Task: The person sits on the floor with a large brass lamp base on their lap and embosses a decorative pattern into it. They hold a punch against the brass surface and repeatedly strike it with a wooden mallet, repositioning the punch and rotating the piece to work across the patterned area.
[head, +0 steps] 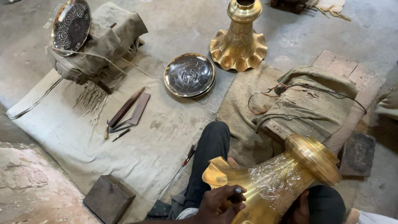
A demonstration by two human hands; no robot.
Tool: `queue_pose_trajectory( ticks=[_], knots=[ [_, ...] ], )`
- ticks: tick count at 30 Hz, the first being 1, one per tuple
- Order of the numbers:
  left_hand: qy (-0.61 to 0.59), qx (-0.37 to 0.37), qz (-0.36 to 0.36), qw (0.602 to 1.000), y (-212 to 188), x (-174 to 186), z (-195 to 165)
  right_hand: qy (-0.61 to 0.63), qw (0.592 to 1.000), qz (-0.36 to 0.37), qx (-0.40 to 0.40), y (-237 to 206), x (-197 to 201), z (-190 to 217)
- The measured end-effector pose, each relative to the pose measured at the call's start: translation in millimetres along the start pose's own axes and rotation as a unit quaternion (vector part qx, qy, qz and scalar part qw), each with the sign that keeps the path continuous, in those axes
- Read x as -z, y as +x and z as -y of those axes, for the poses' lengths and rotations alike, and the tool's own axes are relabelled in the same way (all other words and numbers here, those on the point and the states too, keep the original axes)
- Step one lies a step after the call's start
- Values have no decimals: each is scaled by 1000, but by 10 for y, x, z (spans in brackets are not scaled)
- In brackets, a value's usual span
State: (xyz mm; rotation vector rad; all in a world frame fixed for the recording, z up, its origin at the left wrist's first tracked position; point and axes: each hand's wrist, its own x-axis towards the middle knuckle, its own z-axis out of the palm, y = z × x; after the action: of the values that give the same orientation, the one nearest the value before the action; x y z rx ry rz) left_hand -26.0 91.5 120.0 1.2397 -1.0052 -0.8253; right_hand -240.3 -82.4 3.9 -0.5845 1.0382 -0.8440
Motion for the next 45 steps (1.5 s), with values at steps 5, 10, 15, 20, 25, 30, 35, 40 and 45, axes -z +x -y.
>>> queue_pose_trajectory(
  ticks=[5,10,15,20,25,30,35,40,45],
  knots=[
    [-99,157,73,980,305,202,1,-568,818,-70,55,-117,359,71],
    [12,182,126,975,841,304,163,-723,670,96,137,-248,353,77],
    [-72,210,208,953,1103,222,316,-856,508,95,10,-240,163,254],
    [-60,211,270,938,1166,106,409,-889,429,137,-83,-242,77,298],
    [-138,286,282,905,1103,9,398,-893,433,119,45,-93,32,168],
    [-91,268,214,935,1125,57,423,-904,413,100,39,-68,223,218],
    [-59,254,240,935,1208,214,383,-743,659,6,115,-580,842,479],
    [-60,279,284,915,1207,101,237,-336,932,-136,-6,-983,1162,492],
    [-47,242,305,920,1280,5,165,21,997,-72,-21,-1170,1056,507]
  ],
)
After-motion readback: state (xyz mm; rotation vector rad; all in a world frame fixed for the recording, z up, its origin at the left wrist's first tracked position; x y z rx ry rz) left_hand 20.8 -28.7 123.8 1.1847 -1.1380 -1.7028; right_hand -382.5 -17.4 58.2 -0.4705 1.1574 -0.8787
